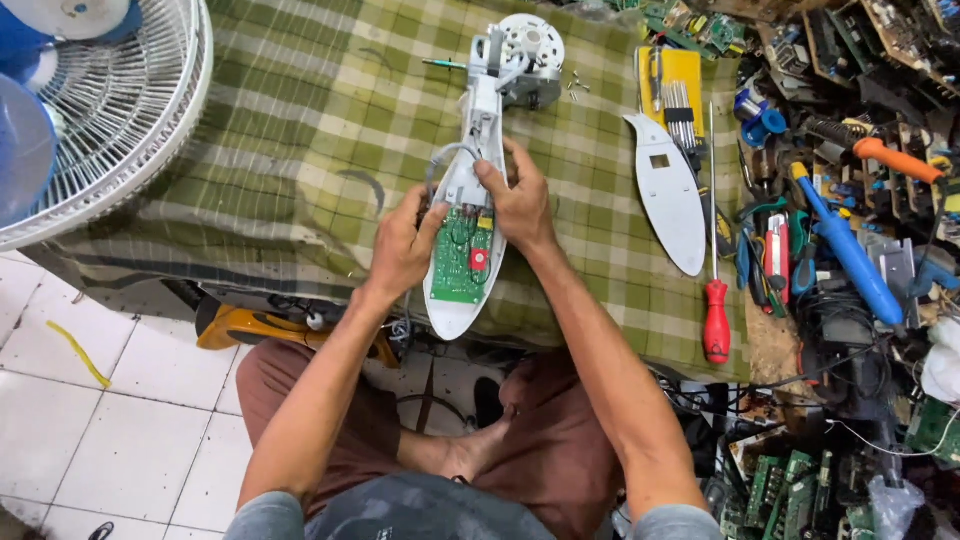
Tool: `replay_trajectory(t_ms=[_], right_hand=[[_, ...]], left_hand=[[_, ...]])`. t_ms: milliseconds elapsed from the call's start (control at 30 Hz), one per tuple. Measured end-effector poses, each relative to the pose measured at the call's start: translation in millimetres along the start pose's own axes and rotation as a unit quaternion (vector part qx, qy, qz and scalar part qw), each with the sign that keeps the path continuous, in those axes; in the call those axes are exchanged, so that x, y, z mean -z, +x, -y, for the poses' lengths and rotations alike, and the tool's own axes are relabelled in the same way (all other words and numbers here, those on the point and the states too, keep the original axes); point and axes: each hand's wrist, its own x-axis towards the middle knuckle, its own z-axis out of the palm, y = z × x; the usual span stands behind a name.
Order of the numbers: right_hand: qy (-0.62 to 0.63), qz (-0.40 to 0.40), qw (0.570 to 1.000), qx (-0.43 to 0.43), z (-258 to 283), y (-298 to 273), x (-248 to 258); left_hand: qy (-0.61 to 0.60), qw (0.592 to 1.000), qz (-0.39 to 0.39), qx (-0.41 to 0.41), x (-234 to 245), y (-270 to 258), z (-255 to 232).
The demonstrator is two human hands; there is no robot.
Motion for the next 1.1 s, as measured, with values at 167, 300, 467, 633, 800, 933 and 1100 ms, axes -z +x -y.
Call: replay_trajectory(t_ms=[167,300,467,633,800,933,1100], right_hand=[[-0.016,0.069,0.997,-0.007,7,-5,18],[-0.135,0.029,0.988,0.072,2,-21,34],[-0.192,0.068,0.969,0.137,77,-75,28],[-0.199,0.07,0.967,0.141,65,-90,11],[-0.106,0.071,0.989,0.076,57,-89,15],[-0.084,0.05,0.995,-0.009,26,-75,33],[0.031,0.091,0.994,-0.058,14,-69,43]], left_hand=[[0.005,1.0,-0.017,0.022,-4,-7,10],[-0.011,0.999,-0.022,0.032,-2,-7,3],[-0.004,0.999,-0.012,0.048,-2,-10,0],[-0.005,0.999,-0.017,0.031,-1,-11,-1],[-0.001,0.999,-0.032,0.019,-5,-14,3],[-0.013,0.999,-0.025,0.021,-3,-15,10],[-0.014,0.999,-0.028,0.016,-3,-15,7]])
